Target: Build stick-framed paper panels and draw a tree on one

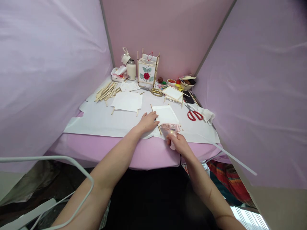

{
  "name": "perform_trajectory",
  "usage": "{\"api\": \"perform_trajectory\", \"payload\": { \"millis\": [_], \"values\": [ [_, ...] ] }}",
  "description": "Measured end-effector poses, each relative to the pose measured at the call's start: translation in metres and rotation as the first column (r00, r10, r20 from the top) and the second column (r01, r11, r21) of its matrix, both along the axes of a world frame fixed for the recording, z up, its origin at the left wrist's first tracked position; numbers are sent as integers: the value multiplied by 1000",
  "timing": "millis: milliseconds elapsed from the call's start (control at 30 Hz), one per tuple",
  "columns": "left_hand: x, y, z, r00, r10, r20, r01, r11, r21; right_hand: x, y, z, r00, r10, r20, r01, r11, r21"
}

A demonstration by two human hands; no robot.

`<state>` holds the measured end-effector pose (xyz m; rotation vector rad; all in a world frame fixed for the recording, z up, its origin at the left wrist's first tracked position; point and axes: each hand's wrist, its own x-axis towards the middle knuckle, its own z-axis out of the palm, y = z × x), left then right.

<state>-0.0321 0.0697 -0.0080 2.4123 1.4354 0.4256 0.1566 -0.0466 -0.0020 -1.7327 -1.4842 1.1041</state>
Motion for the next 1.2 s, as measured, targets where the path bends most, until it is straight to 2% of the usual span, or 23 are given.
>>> {"api": "perform_trajectory", "payload": {
  "millis": [800, 1200],
  "values": [
    [0, -1, 2, 1000, 1, -3, -1, 1000, -7, 3, -12, 9, 1000, 19, 18, -19, 1000, -17],
    [0, 0, 2, 1000, 8, -19, -8, 1000, -6, 3, -11, 8, 999, 34, 42, -33, 999, -29]
  ]
}}
